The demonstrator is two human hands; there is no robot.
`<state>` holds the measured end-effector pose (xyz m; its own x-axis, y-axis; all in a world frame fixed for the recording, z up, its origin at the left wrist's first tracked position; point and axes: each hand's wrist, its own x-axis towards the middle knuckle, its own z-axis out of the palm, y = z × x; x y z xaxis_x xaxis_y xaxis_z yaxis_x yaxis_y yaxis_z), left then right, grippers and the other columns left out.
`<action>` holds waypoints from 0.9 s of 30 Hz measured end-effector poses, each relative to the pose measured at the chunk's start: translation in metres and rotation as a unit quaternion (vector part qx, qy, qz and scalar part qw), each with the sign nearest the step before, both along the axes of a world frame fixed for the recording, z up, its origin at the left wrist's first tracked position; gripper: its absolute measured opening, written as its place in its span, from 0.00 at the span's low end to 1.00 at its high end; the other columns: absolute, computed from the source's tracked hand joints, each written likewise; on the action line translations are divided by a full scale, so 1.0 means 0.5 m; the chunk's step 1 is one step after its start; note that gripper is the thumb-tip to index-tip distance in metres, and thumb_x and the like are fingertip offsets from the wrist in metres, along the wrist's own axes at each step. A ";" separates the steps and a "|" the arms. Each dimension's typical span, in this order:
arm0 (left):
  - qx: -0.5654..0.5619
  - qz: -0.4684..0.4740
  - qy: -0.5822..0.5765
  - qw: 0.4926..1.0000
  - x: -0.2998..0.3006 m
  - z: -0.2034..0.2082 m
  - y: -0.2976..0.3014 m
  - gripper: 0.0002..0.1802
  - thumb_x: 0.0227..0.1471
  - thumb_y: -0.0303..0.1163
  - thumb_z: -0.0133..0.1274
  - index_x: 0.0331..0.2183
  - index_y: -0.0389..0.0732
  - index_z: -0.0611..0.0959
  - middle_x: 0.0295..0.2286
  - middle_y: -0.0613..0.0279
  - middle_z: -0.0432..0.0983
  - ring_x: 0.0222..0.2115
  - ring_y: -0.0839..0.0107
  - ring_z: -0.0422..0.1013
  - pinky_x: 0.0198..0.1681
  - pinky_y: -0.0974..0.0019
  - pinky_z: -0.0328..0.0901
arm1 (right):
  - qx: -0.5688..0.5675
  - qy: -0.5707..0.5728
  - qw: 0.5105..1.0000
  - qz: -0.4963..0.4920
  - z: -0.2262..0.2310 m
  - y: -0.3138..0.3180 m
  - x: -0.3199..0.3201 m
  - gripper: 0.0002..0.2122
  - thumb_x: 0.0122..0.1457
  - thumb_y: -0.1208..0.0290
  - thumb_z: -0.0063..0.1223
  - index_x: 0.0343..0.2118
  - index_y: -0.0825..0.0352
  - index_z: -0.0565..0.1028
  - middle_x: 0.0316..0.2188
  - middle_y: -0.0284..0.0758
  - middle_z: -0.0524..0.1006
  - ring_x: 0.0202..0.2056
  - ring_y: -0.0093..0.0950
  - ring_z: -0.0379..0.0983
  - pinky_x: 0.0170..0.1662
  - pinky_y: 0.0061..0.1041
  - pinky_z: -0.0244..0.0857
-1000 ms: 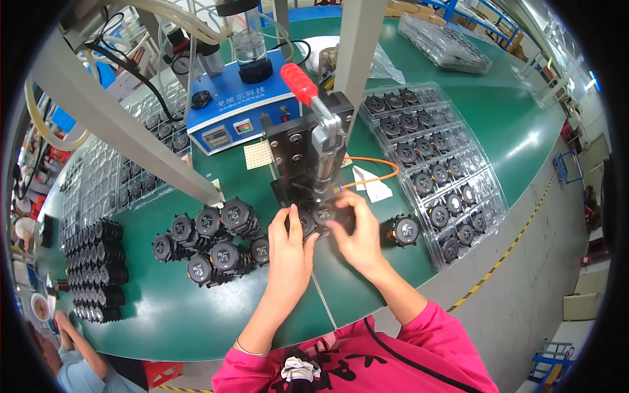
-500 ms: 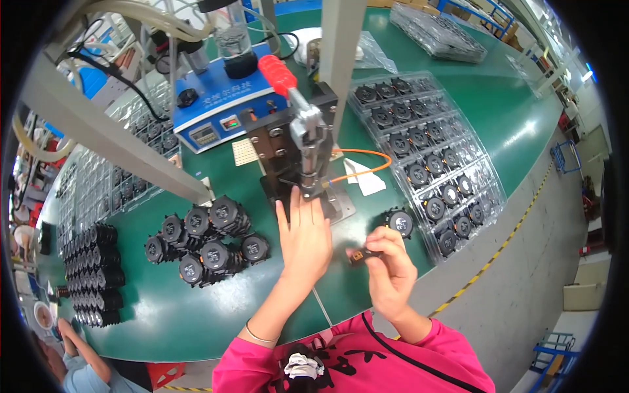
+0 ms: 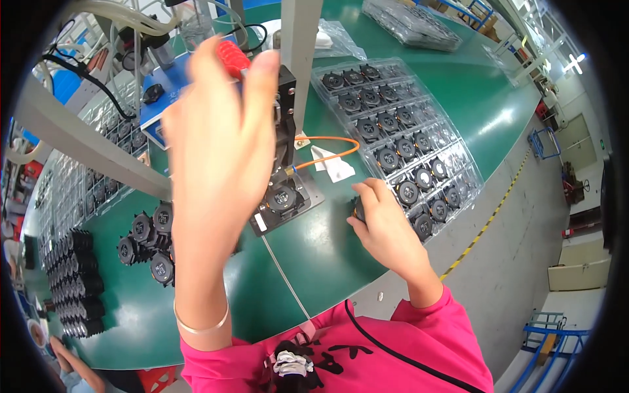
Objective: The person assembles electronic parts by stacking plastic housings and pressing them together using a manual press machine, creating finished components that are then placed into storage trays.
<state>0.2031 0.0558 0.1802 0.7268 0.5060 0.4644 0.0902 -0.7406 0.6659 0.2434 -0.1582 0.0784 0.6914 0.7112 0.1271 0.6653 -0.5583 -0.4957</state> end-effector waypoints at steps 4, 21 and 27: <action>0.018 -0.162 -0.240 0.957 0.015 -0.034 0.005 0.40 0.49 0.20 0.53 0.61 0.37 0.55 0.42 0.55 0.72 0.39 0.72 0.69 0.41 0.70 0.65 | -0.016 0.004 1.000 -0.004 -0.027 -0.009 0.016 0.27 0.45 0.81 0.61 0.49 0.75 0.63 0.48 0.52 0.64 0.50 0.51 0.62 0.53 0.42 0.60; 0.179 -0.140 -0.210 0.951 -0.155 -0.385 -0.109 0.21 0.38 0.27 0.57 0.37 0.60 0.76 0.42 0.69 0.66 0.43 0.66 0.62 0.49 0.58 0.57 | -0.049 0.018 0.998 -0.022 -0.038 -0.007 0.043 0.26 0.44 0.83 0.59 0.48 0.59 0.66 0.40 0.47 0.63 0.32 0.49 0.73 0.35 0.41 0.72; 0.128 -0.260 -0.160 0.944 -0.156 -0.388 -0.118 0.21 0.34 0.23 0.56 0.36 0.50 0.80 0.40 0.67 0.72 0.39 0.67 0.68 0.45 0.61 0.60 | -0.089 0.036 0.995 0.019 -0.031 -0.024 0.050 0.29 0.40 0.83 0.64 0.48 0.60 0.68 0.46 0.43 0.62 0.34 0.38 0.76 0.40 0.34 0.72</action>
